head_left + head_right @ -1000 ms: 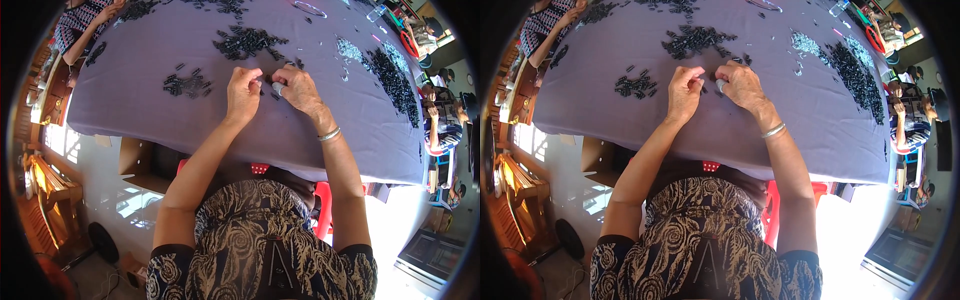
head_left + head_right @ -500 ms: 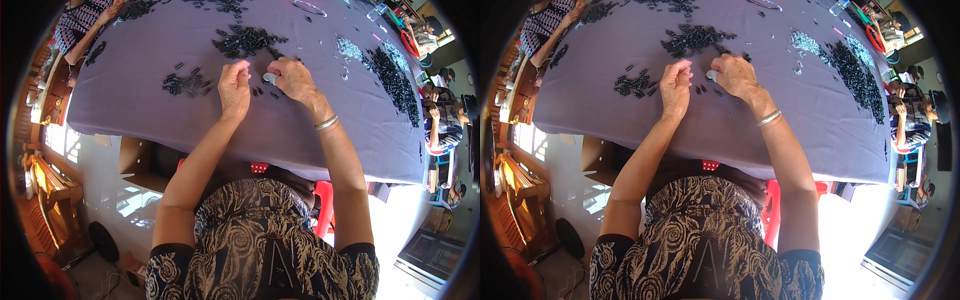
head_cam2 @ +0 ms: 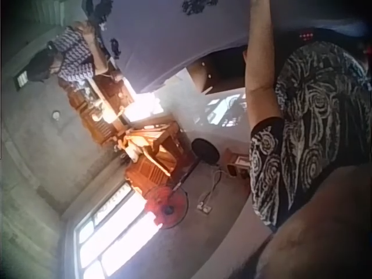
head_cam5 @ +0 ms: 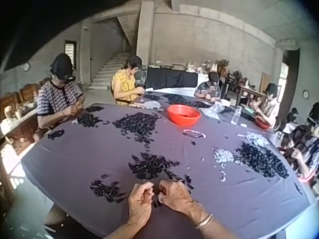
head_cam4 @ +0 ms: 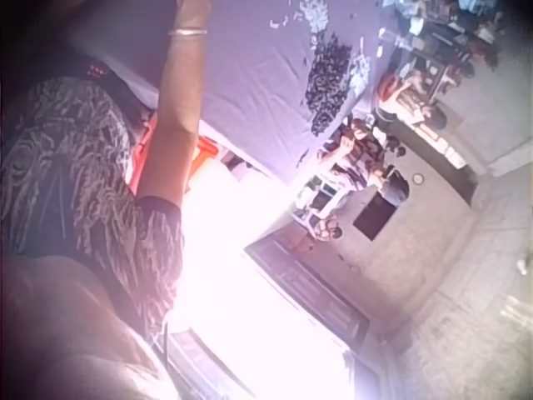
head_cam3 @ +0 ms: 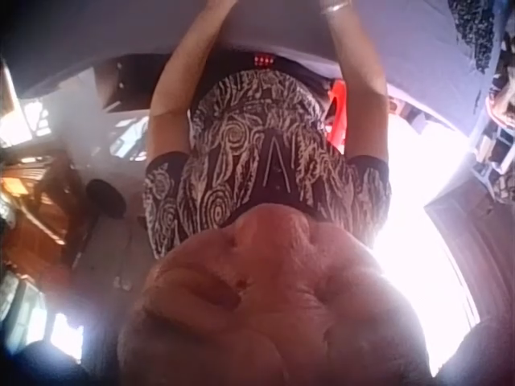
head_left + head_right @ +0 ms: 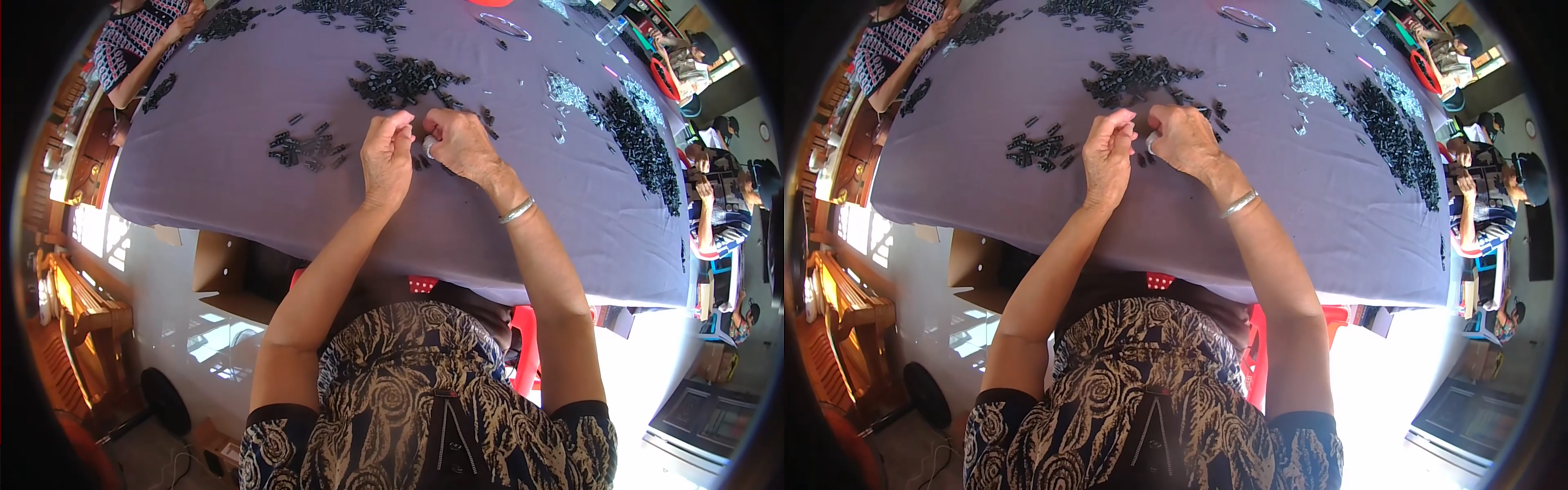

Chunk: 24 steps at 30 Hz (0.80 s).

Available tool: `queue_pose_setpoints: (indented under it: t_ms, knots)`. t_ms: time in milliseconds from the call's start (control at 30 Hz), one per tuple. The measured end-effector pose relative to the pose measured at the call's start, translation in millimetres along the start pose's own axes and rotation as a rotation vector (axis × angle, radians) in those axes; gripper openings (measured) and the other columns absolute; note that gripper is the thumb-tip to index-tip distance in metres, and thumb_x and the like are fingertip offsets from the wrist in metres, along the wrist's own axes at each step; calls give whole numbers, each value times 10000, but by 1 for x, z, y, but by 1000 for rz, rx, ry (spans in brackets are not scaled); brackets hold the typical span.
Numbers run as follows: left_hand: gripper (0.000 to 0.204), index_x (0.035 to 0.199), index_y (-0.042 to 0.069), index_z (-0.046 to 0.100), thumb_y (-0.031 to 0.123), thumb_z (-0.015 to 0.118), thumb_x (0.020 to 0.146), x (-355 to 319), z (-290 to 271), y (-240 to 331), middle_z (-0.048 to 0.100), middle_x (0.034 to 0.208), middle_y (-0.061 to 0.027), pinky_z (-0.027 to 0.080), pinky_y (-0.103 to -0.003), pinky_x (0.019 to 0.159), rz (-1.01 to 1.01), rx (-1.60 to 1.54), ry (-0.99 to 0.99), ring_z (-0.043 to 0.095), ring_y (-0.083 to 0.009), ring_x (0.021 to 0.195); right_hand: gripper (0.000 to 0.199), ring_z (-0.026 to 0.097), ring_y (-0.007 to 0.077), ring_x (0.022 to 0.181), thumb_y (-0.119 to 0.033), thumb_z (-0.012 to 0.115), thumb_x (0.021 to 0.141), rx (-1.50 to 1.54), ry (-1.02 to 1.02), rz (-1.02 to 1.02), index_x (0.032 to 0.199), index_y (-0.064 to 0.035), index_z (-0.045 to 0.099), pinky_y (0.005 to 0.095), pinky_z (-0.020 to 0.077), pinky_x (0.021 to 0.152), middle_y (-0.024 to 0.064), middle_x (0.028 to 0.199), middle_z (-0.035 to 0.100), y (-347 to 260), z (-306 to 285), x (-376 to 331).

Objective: Manually assembling small black plastic components at a workshop table.

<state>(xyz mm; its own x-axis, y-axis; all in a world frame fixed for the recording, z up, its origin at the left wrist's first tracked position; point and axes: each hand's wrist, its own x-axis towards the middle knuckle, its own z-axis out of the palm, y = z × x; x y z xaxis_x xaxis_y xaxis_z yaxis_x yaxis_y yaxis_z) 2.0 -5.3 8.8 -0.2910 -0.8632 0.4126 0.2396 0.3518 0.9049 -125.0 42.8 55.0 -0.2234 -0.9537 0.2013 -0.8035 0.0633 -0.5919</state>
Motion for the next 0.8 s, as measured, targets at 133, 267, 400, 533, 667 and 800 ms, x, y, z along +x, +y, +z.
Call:
queue_pose_setpoints:
  t_ms: [133, 267, 400, 533, 667, 800]
  knots:
    - [170, 1002, 18, 579, -35, 517, 853, 0, 1, 5, 502, 874, -41, 453, -228, 652, 15, -28, -54, 543, -114, 746, 75, 529, 49, 713, 13, 621, 778, 577, -1, 67, 845, -17, 600, 207, 439, 628, -28, 778, 589, 7, -10, -5]
    - [214, 1040, -2, 567, -54, 559, 832, -3, 0, 9, 500, 908, -35, 462, -224, 681, -52, -197, -192, 539, -104, 778, 121, 515, 46, 731, -34, 638, 798, 940, 1, 82, 914, -24, 608, 193, 425, 653, -19, 805, 589, -2, -12, -16]
    - [267, 1034, -23, 564, -83, 622, 781, -4, 4, 12, 519, 924, -39, 490, -224, 711, -31, -312, -264, 560, -107, 820, 122, 528, 51, 739, -46, 634, 808, 1013, 35, 72, 927, -37, 609, 194, 429, 650, -11, 831, 594, 9, -8, -22]
    - [282, 1025, -24, 569, -92, 638, 761, -4, 6, 10, 543, 910, -44, 510, -222, 690, -4, -272, -208, 583, -113, 812, 82, 552, 55, 763, -6, 595, 825, 1119, 89, 76, 899, -36, 614, 197, 458, 644, -1, 845, 613, 10, 1, -25]
    - [255, 994, -25, 589, -87, 645, 753, -5, 4, 7, 562, 886, -47, 517, -219, 653, 63, -227, -179, 600, -116, 778, 89, 557, 60, 756, 6, 564, 843, 1166, 100, 56, 908, -32, 612, 204, 474, 638, 11, 857, 615, 5, 4, -28]
    - [251, 993, -15, 604, -80, 641, 753, -4, 3, 7, 569, 890, -59, 518, -224, 662, 90, -109, -173, 604, -118, 776, 94, 561, 63, 753, -4, 541, 861, 1176, 126, 56, 917, -34, 610, 210, 485, 651, 16, 848, 615, 7, 5, -32]
